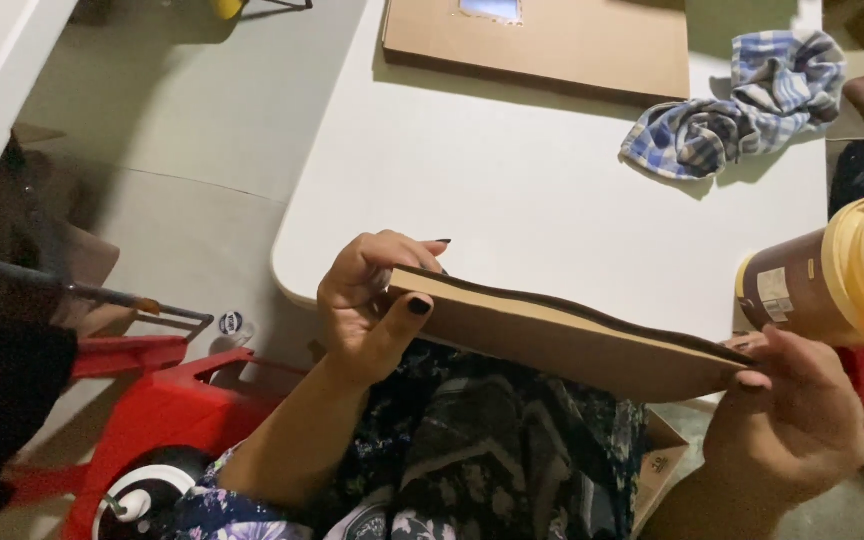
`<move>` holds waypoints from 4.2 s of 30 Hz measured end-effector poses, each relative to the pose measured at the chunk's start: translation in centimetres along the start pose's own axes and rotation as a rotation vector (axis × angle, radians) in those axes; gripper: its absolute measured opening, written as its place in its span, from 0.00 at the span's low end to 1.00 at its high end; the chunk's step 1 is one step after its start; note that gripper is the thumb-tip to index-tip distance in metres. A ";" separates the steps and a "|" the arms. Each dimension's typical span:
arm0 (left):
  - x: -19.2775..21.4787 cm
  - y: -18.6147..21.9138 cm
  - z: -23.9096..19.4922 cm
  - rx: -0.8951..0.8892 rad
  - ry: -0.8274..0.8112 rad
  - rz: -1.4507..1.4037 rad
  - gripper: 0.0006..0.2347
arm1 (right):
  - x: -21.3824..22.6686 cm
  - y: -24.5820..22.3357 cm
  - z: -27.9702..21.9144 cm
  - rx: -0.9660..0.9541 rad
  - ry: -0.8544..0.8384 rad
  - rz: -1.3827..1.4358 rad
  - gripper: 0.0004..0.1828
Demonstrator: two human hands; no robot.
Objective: Assembling small cardboard boxes by folding pre-cut flaps and edges on a table.
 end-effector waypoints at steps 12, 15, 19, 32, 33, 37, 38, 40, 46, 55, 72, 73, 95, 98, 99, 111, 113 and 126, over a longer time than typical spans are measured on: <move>-1.3 2.5 1.2 -0.331 -0.114 0.427 0.08 | -1.7 -2.4 1.7 0.189 -0.229 -0.115 0.16; -1.2 2.7 1.3 -0.341 -0.067 0.430 0.05 | -1.6 -2.1 1.3 0.175 -0.211 -0.103 0.16; -1.3 2.5 1.0 -0.309 -0.045 0.344 0.04 | -2.6 -3.7 2.0 0.187 -0.218 -0.128 0.15; -1.6 4.3 3.1 -0.382 -0.001 0.323 0.10 | -3.6 -6.5 4.6 0.229 -0.385 -0.104 0.10; -1.8 4.7 3.6 -0.432 -0.013 0.343 0.11 | -3.3 -6.9 4.9 0.303 -0.348 -0.134 0.10; -1.8 3.4 3.7 -0.455 -0.095 0.411 0.09 | -3.8 -6.0 5.4 0.396 -0.392 -0.115 0.10; -1.9 3.2 3.5 -0.460 -0.127 0.412 0.07 | -4.0 -5.9 5.3 0.408 -0.404 -0.122 0.09; -2.2 3.3 3.5 -0.458 -0.164 0.409 0.06 | -4.0 -5.7 5.1 0.411 -0.415 -0.134 0.08; -4.3 7.0 4.9 -0.462 -0.306 0.754 0.03 | -4.0 -6.2 5.6 0.425 -0.477 -0.142 0.05; -8.1 8.5 5.3 -0.588 -0.523 0.964 0.09 | -4.7 -7.1 5.9 0.379 -0.514 -0.119 0.06; -9.0 6.3 5.4 -0.567 -0.518 1.168 0.09 | -4.5 -5.4 5.6 0.451 -0.426 -0.228 0.04; -9.1 6.2 5.4 -0.567 -0.521 1.166 0.09 | -4.6 -5.4 5.7 0.448 -0.424 -0.230 0.04; -13.0 4.0 4.8 -0.633 -0.508 1.175 0.09 | -5.6 -6.1 6.4 0.500 -0.396 -0.280 0.08; -13.1 3.9 4.9 -0.638 -0.497 1.169 0.10 | -5.7 -6.0 6.5 0.531 -0.384 -0.290 0.09; -13.1 4.0 4.9 -0.641 -0.490 1.167 0.10 | -5.7 -6.0 6.4 0.542 -0.380 -0.292 0.08; -15.1 4.8 4.8 -0.674 -0.476 1.120 0.11 | -6.0 -6.4 6.5 0.537 -0.360 -0.299 0.11; -15.0 4.4 4.9 -0.668 -0.484 1.122 0.11 | -5.4 -5.4 6.3 0.536 -0.349 -0.270 0.07; -14.8 3.3 5.4 -0.613 -0.556 1.077 0.11 | -2.1 -0.4 5.5 0.020 -0.328 0.203 0.13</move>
Point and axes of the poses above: each hand's wrist, its own z-axis towards the middle knuckle, its own x-axis out of the back of the hand, y = z × x, the point moved 6 cm from there along z, towards the middle knuckle, and after that the axes turned 4 degrees about z, right-handed, at the moved point
